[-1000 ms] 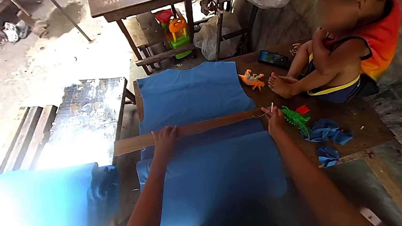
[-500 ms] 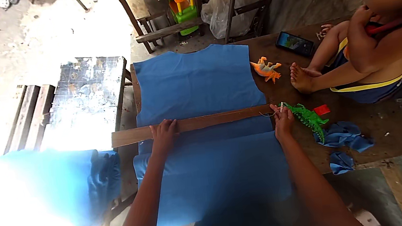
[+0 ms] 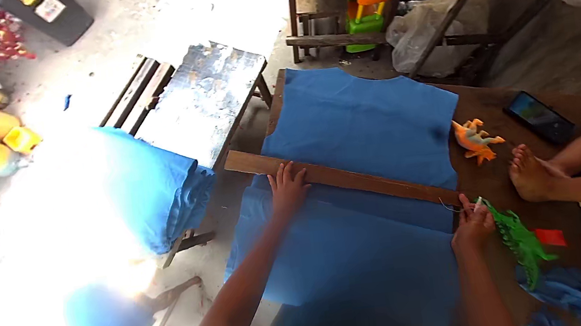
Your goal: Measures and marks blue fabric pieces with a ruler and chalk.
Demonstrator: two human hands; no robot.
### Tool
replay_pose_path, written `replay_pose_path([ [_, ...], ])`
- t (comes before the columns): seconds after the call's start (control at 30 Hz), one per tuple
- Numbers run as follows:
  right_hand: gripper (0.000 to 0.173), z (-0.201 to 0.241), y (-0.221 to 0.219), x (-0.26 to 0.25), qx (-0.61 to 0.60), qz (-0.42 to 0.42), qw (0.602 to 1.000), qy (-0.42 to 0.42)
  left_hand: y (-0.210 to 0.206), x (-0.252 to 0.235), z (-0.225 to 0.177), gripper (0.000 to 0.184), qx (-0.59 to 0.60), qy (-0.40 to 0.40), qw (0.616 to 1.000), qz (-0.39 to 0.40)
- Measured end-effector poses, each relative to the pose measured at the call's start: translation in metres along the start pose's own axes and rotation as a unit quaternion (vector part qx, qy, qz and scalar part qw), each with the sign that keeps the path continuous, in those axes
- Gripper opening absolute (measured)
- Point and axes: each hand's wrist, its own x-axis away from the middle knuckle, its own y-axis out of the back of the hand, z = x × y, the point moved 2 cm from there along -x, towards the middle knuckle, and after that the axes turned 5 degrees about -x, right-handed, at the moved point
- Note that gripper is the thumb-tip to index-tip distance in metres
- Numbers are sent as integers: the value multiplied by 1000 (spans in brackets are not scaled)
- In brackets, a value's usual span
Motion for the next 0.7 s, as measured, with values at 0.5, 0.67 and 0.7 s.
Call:
replay_pose_path([
  [0.5, 46, 13, -4, 11, 84, -16, 996, 23, -6, -10, -2, 47, -13, 37, 999, 17],
  [0.67, 37, 48, -29, 29, 330, -66, 909, 245, -11, -9, 0, 47, -30, 30, 999, 10],
  [0.7, 37, 49, -45, 29, 319, -13, 910, 265, -11, -9, 1, 47, -26, 30, 999, 11],
])
